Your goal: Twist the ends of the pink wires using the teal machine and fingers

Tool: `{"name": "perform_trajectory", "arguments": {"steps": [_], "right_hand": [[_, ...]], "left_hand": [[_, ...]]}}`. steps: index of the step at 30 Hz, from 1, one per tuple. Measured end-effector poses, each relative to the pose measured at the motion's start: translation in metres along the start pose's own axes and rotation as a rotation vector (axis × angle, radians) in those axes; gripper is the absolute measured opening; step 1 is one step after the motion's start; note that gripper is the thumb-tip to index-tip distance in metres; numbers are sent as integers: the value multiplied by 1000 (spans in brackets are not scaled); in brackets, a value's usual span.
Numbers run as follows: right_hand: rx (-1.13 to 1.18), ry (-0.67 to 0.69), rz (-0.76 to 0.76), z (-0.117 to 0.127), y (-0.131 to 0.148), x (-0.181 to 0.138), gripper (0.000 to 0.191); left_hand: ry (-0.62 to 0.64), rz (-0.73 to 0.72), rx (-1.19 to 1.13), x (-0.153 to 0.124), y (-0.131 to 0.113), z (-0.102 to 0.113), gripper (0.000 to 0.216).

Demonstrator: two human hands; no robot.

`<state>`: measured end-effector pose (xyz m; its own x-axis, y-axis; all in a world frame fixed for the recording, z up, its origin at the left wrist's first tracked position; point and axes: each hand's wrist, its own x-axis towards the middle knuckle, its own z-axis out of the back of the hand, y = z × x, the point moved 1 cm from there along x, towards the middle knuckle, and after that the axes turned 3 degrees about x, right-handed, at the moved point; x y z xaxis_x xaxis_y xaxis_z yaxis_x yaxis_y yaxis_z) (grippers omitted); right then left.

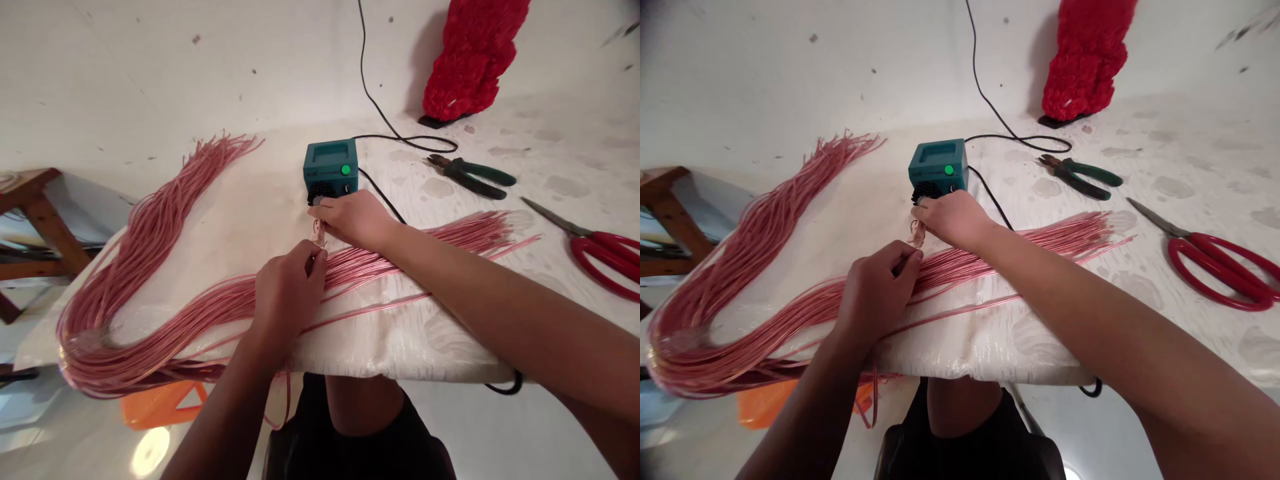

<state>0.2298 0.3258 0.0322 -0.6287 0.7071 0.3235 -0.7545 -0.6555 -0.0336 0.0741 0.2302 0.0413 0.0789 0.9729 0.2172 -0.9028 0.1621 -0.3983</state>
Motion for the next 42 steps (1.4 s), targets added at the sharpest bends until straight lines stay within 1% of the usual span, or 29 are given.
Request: {"name": "perform_trajectory", "arguments": {"steps": [3, 9, 21, 27, 38, 42], "right_hand": [[12, -29, -11, 0, 0, -1, 29], [68, -36, -30, -4, -1, -1, 27], [70, -36, -31, -3, 0, -1, 29], [78, -70, -50, -6, -1, -2, 32], [57, -87, -27, -5, -1, -3, 32], [67, -72, -23, -3, 0, -3, 34]], "left_hand": [[-22, 40, 4, -1, 4, -1, 21], [-58, 109, -6, 2, 11, -2, 21], [-33, 82, -32, 5, 11, -7, 20], [-32, 97, -47, 5, 12, -8, 21], [65, 55, -84, 11, 13, -2, 20], [61, 57, -126, 12, 13, -2, 21]]}}
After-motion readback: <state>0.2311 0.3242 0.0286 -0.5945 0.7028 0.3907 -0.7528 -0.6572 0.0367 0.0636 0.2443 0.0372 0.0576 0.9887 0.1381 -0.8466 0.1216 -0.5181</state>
